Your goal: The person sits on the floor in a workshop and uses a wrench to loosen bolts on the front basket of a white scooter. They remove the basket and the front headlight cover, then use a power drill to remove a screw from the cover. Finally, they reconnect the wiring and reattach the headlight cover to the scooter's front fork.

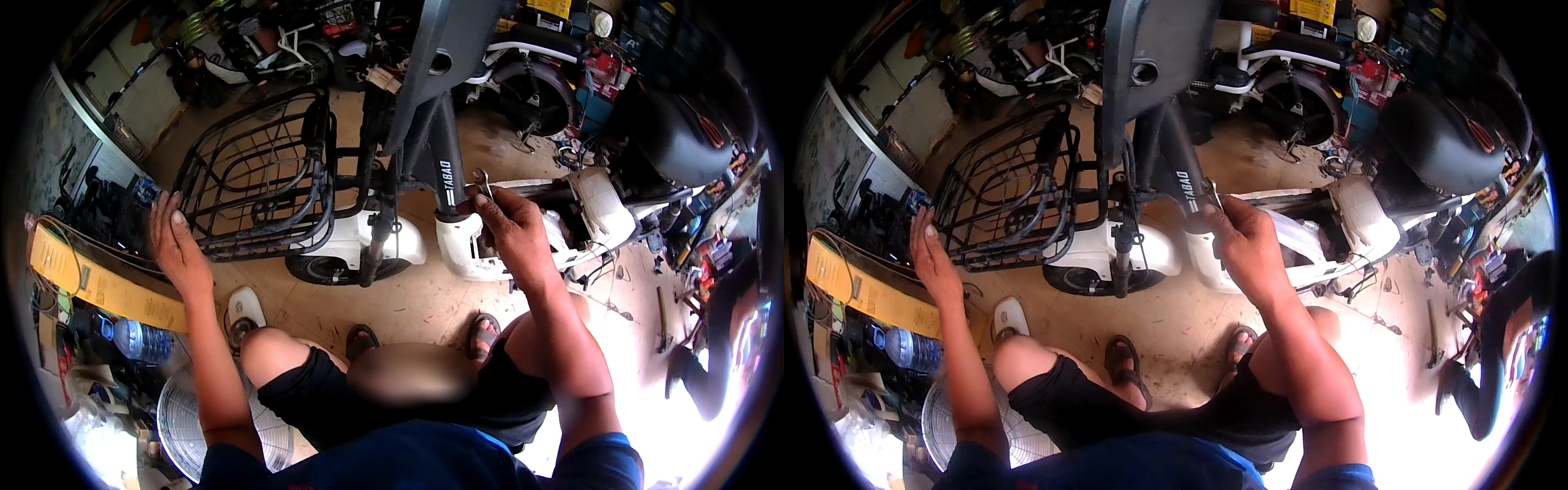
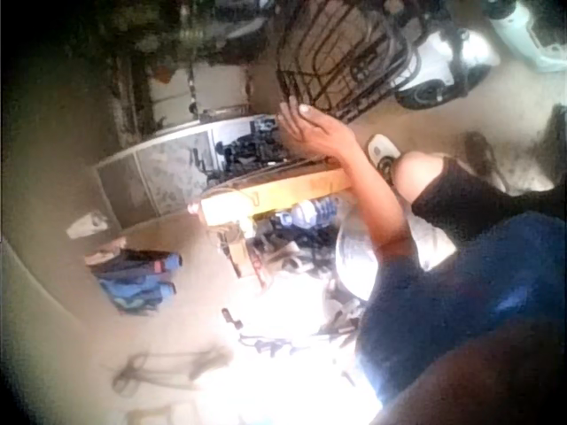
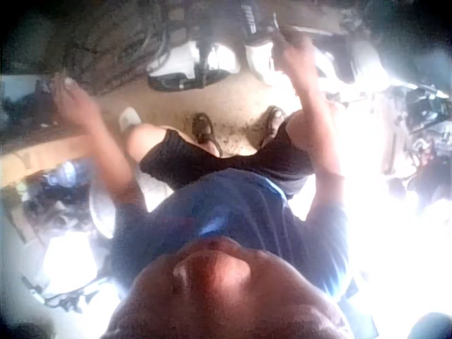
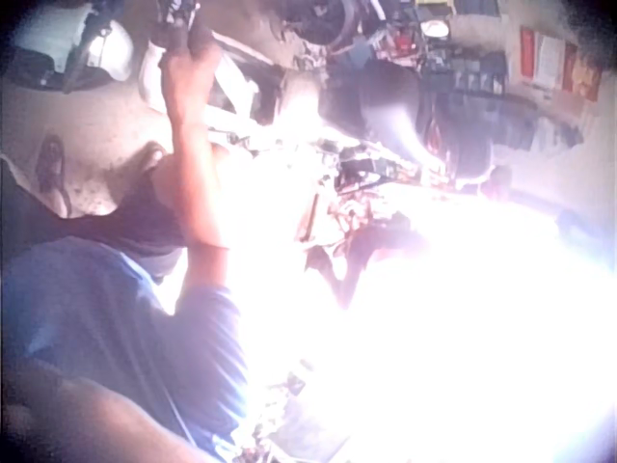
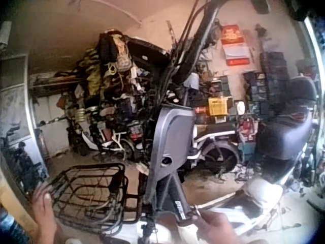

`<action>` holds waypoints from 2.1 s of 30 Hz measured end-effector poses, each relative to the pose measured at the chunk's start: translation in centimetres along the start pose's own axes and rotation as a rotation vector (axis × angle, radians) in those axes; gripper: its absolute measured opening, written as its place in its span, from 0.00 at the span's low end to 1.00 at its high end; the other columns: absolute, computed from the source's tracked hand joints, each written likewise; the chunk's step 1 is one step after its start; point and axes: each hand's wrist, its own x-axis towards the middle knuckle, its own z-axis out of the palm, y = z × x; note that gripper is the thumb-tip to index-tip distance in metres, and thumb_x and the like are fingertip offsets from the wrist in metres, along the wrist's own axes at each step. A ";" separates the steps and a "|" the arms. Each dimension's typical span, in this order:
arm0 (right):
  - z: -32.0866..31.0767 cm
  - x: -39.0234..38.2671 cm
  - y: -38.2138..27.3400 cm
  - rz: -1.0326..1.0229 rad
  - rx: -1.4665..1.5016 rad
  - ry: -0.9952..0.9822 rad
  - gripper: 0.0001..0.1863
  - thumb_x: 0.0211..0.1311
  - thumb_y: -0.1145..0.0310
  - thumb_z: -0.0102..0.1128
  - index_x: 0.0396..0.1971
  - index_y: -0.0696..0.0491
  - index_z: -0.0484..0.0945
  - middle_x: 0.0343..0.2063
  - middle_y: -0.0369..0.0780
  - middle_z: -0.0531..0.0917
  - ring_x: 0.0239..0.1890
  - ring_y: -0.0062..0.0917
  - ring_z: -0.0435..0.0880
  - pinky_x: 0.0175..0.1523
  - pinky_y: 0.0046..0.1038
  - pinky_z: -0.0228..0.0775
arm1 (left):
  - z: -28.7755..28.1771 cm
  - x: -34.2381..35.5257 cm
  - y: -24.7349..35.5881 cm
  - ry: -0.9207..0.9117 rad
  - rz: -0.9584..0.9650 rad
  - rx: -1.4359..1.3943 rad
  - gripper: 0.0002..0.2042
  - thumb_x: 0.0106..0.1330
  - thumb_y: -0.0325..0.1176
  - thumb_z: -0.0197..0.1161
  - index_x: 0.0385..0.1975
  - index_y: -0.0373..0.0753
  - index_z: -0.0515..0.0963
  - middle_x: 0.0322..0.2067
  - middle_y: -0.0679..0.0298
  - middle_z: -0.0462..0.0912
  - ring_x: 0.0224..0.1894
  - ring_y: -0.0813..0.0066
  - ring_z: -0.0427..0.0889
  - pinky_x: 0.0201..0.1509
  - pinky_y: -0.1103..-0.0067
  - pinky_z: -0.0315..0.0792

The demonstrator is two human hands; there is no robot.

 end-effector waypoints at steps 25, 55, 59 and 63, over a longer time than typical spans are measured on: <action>1.6 -0.3 0.2 0.004 -0.072 -0.048 0.16 0.77 0.66 0.55 0.54 0.59 0.81 0.37 0.33 0.88 0.22 0.07 0.64 0.27 0.15 0.57 | 21.1 10.0 -2.4 -0.185 -0.872 -0.888 0.25 0.75 0.48 0.54 0.68 0.43 0.71 0.62 0.61 0.76 0.64 0.66 0.72 0.70 0.73 0.60; -3.8 1.2 -2.1 -0.152 0.219 0.308 0.20 0.80 0.60 0.49 0.56 0.60 0.79 0.34 0.41 0.88 0.21 0.12 0.70 0.27 0.15 0.58 | 13.2 -2.2 4.7 -0.439 -0.781 -0.910 0.17 0.76 0.37 0.60 0.59 0.36 0.78 0.55 0.64 0.83 0.60 0.74 0.79 0.63 0.74 0.70; -5.6 1.3 -2.0 -0.168 0.316 0.327 0.19 0.79 0.63 0.51 0.55 0.62 0.78 0.34 0.41 0.87 0.21 0.13 0.69 0.27 0.16 0.58 | 12.2 -2.9 5.5 -0.500 -0.676 -0.933 0.13 0.76 0.33 0.60 0.54 0.35 0.80 0.49 0.65 0.86 0.55 0.77 0.82 0.59 0.77 0.72; -7.4 2.4 -1.5 -0.112 0.159 0.385 0.16 0.76 0.65 0.55 0.52 0.61 0.80 0.37 0.41 0.88 0.22 0.12 0.67 0.27 0.16 0.57 | 11.1 -3.2 6.5 -0.520 -0.650 -0.968 0.10 0.73 0.26 0.61 0.50 0.30 0.81 0.44 0.65 0.85 0.48 0.82 0.82 0.55 0.84 0.72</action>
